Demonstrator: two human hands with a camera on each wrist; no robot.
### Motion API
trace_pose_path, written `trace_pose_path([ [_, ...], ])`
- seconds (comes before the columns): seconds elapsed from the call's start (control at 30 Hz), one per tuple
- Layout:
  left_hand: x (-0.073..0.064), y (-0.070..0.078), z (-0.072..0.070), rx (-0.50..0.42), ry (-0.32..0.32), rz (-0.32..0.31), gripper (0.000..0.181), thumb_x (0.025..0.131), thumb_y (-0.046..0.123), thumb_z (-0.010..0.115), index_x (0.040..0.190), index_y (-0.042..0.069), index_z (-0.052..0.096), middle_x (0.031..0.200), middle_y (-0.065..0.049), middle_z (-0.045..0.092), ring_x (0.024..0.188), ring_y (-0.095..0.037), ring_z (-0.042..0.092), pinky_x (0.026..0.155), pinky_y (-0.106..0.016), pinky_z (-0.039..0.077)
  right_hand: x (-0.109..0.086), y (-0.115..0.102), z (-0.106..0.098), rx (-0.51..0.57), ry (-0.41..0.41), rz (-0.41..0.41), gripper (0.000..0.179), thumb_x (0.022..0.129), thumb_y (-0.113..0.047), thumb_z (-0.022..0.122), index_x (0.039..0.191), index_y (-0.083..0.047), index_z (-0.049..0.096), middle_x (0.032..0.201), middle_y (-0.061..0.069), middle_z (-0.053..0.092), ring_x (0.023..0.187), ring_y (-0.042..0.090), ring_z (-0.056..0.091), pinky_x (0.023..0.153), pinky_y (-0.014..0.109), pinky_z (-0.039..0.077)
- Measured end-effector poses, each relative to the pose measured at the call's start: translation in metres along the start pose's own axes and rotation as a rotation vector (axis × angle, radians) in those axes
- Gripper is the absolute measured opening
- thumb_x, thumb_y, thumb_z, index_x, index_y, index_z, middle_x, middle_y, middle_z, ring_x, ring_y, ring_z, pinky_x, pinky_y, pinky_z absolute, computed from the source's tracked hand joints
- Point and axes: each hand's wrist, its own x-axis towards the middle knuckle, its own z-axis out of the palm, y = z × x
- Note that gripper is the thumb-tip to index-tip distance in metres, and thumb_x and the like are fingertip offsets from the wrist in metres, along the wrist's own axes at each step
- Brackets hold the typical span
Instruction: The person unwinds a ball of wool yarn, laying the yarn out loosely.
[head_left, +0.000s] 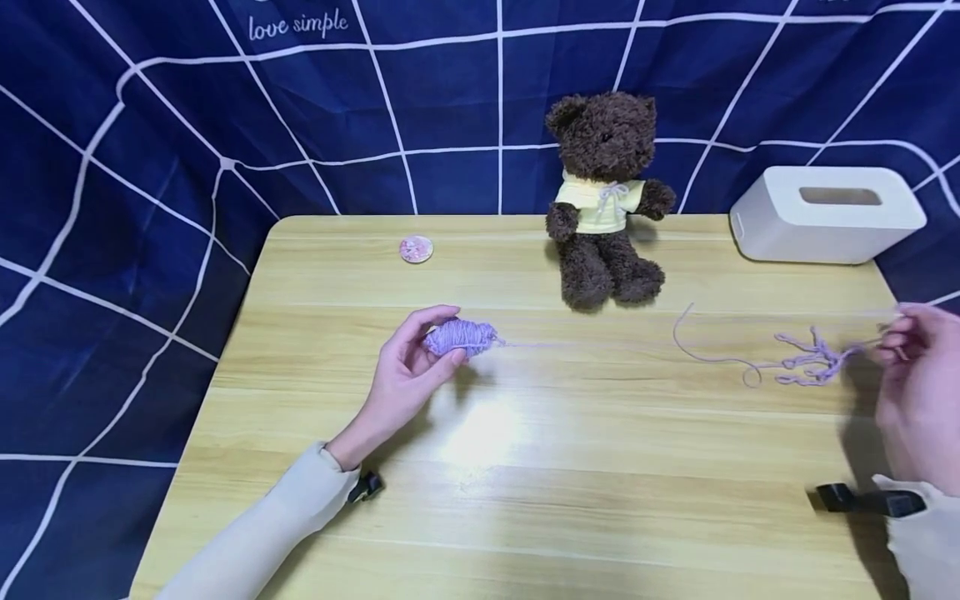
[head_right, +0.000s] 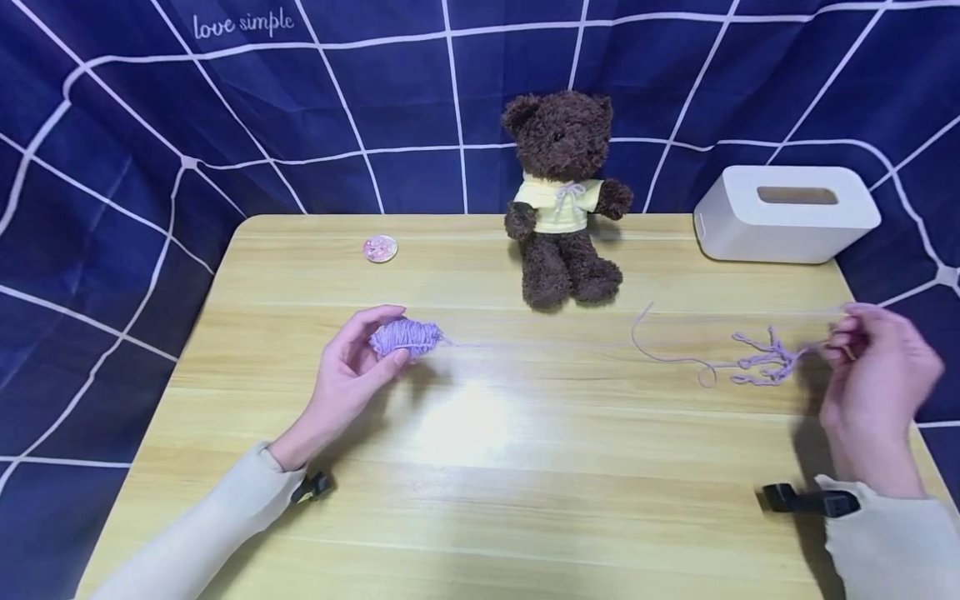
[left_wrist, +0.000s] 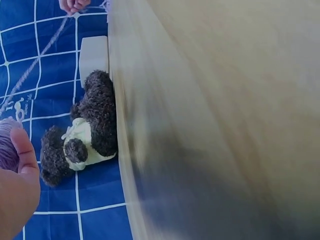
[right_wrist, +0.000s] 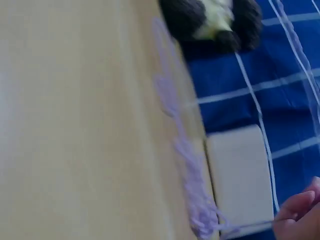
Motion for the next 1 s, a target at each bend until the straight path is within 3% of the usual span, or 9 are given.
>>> trace_pose_path([
  [0.03, 0.001, 0.001, 0.001, -0.007, -0.003, -0.005, 0.055, 0.093, -0.020, 0.065, 0.145, -0.016, 0.051, 0.134, -0.024, 0.058, 0.112, -0.025, 0.066, 0.094, -0.028, 0.062, 0.001, 0.000, 0.010, 0.082, 0.070, 0.062, 0.011, 0.102, 0.017, 0.056, 0.103, 0.015, 0.068, 0.080, 0.015, 0.070, 0.053, 0.019, 0.058, 0.040, 0.022, 0.047],
  [0.1, 0.001, 0.002, 0.002, -0.017, -0.011, -0.020, 0.054, 0.094, -0.019, 0.065, 0.145, -0.015, 0.051, 0.133, -0.024, 0.058, 0.110, -0.024, 0.067, 0.090, -0.027, 0.063, -0.008, 0.005, 0.024, -0.174, 0.106, 0.053, 0.020, 0.104, 0.013, 0.055, 0.107, 0.011, 0.075, 0.091, 0.009, 0.073, 0.057, 0.014, 0.056, 0.044, 0.018, 0.048],
  [0.23, 0.002, 0.003, 0.002, -0.012, -0.029, -0.038, 0.051, 0.096, -0.016, 0.066, 0.145, -0.012, 0.054, 0.132, -0.024, 0.059, 0.104, -0.023, 0.068, 0.084, -0.027, 0.064, -0.034, 0.021, 0.054, -0.506, 0.132, 0.029, 0.029, 0.103, 0.008, 0.059, 0.119, 0.000, 0.081, 0.098, 0.002, 0.068, 0.067, 0.011, 0.055, 0.055, 0.013, 0.051],
  [0.33, 0.001, 0.004, 0.003, 0.006, -0.043, -0.026, 0.051, 0.095, -0.016, 0.067, 0.145, -0.011, 0.057, 0.135, -0.024, 0.058, 0.104, -0.027, 0.069, 0.085, -0.034, 0.066, -0.058, 0.036, 0.074, -0.703, -0.033, 0.039, 0.029, 0.105, 0.002, 0.059, 0.126, -0.002, 0.079, 0.092, -0.001, 0.068, 0.074, 0.011, 0.059, 0.061, 0.012, 0.052],
  [0.5, 0.001, 0.003, 0.007, 0.072, -0.068, 0.007, 0.048, 0.096, -0.015, 0.070, 0.143, -0.008, 0.063, 0.136, -0.022, 0.060, 0.112, -0.033, 0.066, 0.092, -0.044, 0.065, -0.105, 0.061, 0.111, -0.967, -0.467, 0.031, 0.026, 0.112, -0.011, 0.062, 0.135, -0.005, 0.073, 0.098, -0.002, 0.071, 0.082, 0.014, 0.062, 0.064, 0.019, 0.053],
  [0.63, 0.002, 0.003, 0.012, 0.128, -0.063, 0.025, 0.046, 0.097, -0.014, 0.070, 0.141, -0.006, 0.065, 0.137, -0.018, 0.063, 0.119, -0.033, 0.063, 0.105, -0.038, 0.059, -0.136, 0.083, 0.142, -0.921, -0.750, 0.080, 0.027, 0.112, -0.009, 0.060, 0.137, -0.002, 0.068, 0.119, 0.005, 0.073, 0.088, 0.020, 0.066, 0.077, 0.025, 0.060],
  [0.73, 0.002, 0.004, 0.016, 0.112, -0.060, 0.014, 0.046, 0.097, -0.016, 0.069, 0.141, -0.007, 0.064, 0.138, -0.018, 0.063, 0.117, -0.031, 0.063, 0.104, -0.034, 0.058, -0.152, 0.100, 0.159, -0.865, -0.873, 0.140, 0.029, 0.111, -0.007, 0.061, 0.140, -0.002, 0.066, 0.128, 0.011, 0.072, 0.085, 0.023, 0.070, 0.076, 0.029, 0.062],
  [0.87, 0.003, 0.007, 0.022, 0.039, -0.063, -0.032, 0.046, 0.096, -0.017, 0.069, 0.140, -0.009, 0.058, 0.135, -0.021, 0.061, 0.112, -0.026, 0.066, 0.096, -0.031, 0.062, -0.165, 0.115, 0.175, -0.777, -0.915, 0.200, 0.032, 0.110, -0.009, 0.065, 0.141, -0.004, 0.064, 0.130, 0.018, 0.070, 0.082, 0.023, 0.070, 0.076, 0.032, 0.063],
  [1.0, 0.004, 0.009, 0.026, -0.042, -0.060, -0.074, 0.047, 0.096, -0.019, 0.067, 0.140, -0.011, 0.053, 0.132, -0.024, 0.061, 0.107, -0.024, 0.071, 0.091, -0.041, 0.065, -0.172, 0.127, 0.182, -0.689, -0.894, 0.221, 0.033, 0.108, -0.007, 0.067, 0.140, 0.000, 0.062, 0.122, 0.020, 0.069, 0.079, 0.019, 0.064, 0.071, 0.030, 0.059],
])
